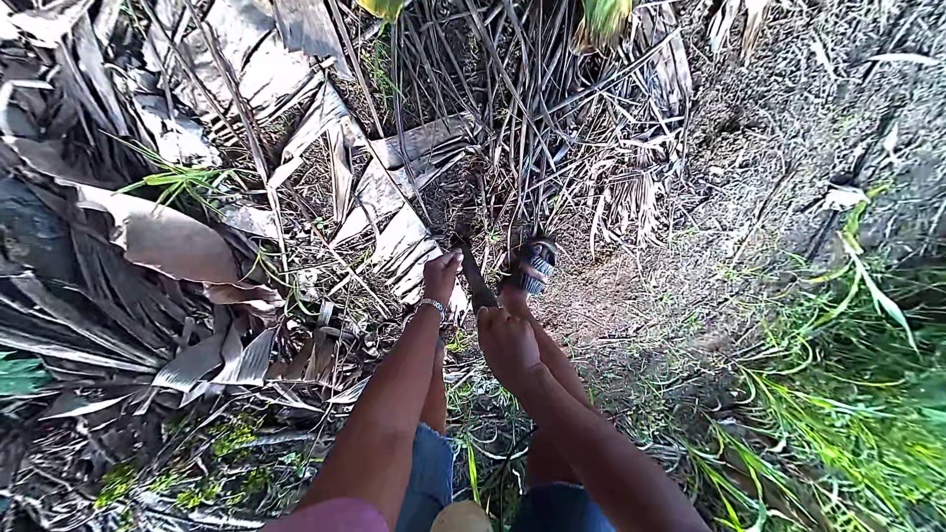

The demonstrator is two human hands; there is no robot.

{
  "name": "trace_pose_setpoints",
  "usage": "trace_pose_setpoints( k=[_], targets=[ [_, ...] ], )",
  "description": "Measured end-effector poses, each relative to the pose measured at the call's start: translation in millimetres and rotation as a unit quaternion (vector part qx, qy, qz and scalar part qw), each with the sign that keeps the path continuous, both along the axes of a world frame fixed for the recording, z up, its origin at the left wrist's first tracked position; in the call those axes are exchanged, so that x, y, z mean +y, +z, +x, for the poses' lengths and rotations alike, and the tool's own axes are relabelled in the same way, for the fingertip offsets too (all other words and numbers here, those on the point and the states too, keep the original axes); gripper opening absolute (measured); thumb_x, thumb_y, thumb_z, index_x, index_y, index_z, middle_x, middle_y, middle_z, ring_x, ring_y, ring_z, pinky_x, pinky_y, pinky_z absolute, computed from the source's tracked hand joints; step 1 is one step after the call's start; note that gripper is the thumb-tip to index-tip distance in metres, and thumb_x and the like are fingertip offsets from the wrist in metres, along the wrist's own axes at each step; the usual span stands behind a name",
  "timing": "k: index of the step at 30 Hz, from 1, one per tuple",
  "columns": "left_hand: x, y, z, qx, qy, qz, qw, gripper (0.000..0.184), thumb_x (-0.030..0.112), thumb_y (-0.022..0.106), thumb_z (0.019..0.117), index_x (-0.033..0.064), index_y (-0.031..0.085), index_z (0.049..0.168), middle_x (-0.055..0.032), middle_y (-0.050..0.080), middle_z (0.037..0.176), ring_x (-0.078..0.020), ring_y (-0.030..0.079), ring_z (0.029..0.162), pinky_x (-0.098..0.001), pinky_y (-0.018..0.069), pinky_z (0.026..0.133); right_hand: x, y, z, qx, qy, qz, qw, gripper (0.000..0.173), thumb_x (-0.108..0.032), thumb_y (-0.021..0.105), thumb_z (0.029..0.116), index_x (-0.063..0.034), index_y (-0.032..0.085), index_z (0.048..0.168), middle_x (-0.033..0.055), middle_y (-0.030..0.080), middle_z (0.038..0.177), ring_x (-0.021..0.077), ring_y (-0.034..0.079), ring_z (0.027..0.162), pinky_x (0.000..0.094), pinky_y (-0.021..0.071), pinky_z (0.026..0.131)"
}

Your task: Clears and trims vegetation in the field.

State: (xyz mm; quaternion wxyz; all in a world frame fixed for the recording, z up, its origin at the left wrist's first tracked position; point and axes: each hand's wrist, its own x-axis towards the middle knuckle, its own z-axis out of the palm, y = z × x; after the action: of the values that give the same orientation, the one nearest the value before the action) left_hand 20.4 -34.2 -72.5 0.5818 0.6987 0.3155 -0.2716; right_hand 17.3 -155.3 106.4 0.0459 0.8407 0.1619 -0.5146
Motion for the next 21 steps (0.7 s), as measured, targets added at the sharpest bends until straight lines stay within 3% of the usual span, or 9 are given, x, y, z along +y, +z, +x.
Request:
trace_pose_setpoints(
  k=[8,13,15,18,19,21],
  targets=[
    [6.9,6.2,-5.2,-0.023,0.046,-0.01,0.999,0.03,0.03,0.065,0.1027,0.0024,0.075,0.111,-0.0141,0.073,0.1,-0.0205,0.066,0.086,-0.0444,0.0545,0.084,9.7,3.4,-4.5,-0.006,-0.004,-0.003,1.0,0.042,0.003,0.04,0.1028,0.0063,0.05,0.144,0.0299,0.064,0.119,0.0431,0.069,0.101,0.051,0.0586,0.079],
    [7.6,1.8,-1.8,-0.047,0.037,-0.019,0.998,0.031,0.026,0.063,0.1041,0.0008,0.074,0.116,-0.0167,0.074,0.104,-0.023,0.07,0.092,-0.0457,0.0551,0.089,15.6,3.1,-9.0,-0.021,-0.003,-0.01,1.0,0.04,0.002,0.041,0.1035,0.005,0.052,0.142,0.0277,0.065,0.117,0.0415,0.07,0.1,0.0497,0.059,0.077],
    [7.2,1.2,-3.0,-0.033,0.048,-0.033,0.998,0.033,0.028,0.061,0.1048,0.0001,0.073,0.116,-0.0164,0.072,0.101,-0.0212,0.066,0.086,-0.0429,0.0544,0.083,15.5,3.3,-10.8,-0.022,-0.006,-0.009,1.0,0.04,0.001,0.041,0.1037,0.0048,0.053,0.142,0.0281,0.065,0.117,0.0418,0.07,0.1,0.0499,0.0589,0.078],
    [12.3,18.7,-9.1,0.027,0.108,-0.092,0.989,0.034,0.034,0.062,0.1036,0.0056,0.07,0.12,-0.0066,0.068,0.097,-0.0108,0.058,0.077,-0.0319,0.0524,0.073,10.2,6.6,-5.1,0.005,-0.027,-0.003,1.0,0.045,0.005,0.048,0.0992,0.0023,0.051,0.144,0.0324,0.061,0.126,0.0475,0.068,0.104,0.0564,0.0578,0.08],
    [15.4,23.5,-13.9,0.03,0.13,-0.099,0.986,0.03,0.034,0.063,0.1032,0.0081,0.071,0.117,-0.0014,0.064,0.089,-0.0064,0.051,0.067,-0.0259,0.0466,0.064,7.1,9.5,1.3,0.007,-0.033,-0.002,0.999,0.048,0.006,0.052,0.0963,-0.0009,0.052,0.144,0.0329,0.06,0.128,0.0492,0.067,0.104,0.0591,0.0573,0.079],
    [27.9,32.1,-25.8,0.031,0.167,-0.119,0.978,0.025,0.025,0.061,0.1043,0.005,0.071,0.116,0.0004,0.061,0.082,-0.0054,0.046,0.061,-0.0234,0.0424,0.058,-1.0,22.0,18.0,-0.002,-0.046,0.004,0.999,0.047,0.002,0.058,0.0936,-0.0077,0.059,0.14,0.0319,0.061,0.13,0.0513,0.068,0.102,0.0645,0.0558,0.08]
  ],
)
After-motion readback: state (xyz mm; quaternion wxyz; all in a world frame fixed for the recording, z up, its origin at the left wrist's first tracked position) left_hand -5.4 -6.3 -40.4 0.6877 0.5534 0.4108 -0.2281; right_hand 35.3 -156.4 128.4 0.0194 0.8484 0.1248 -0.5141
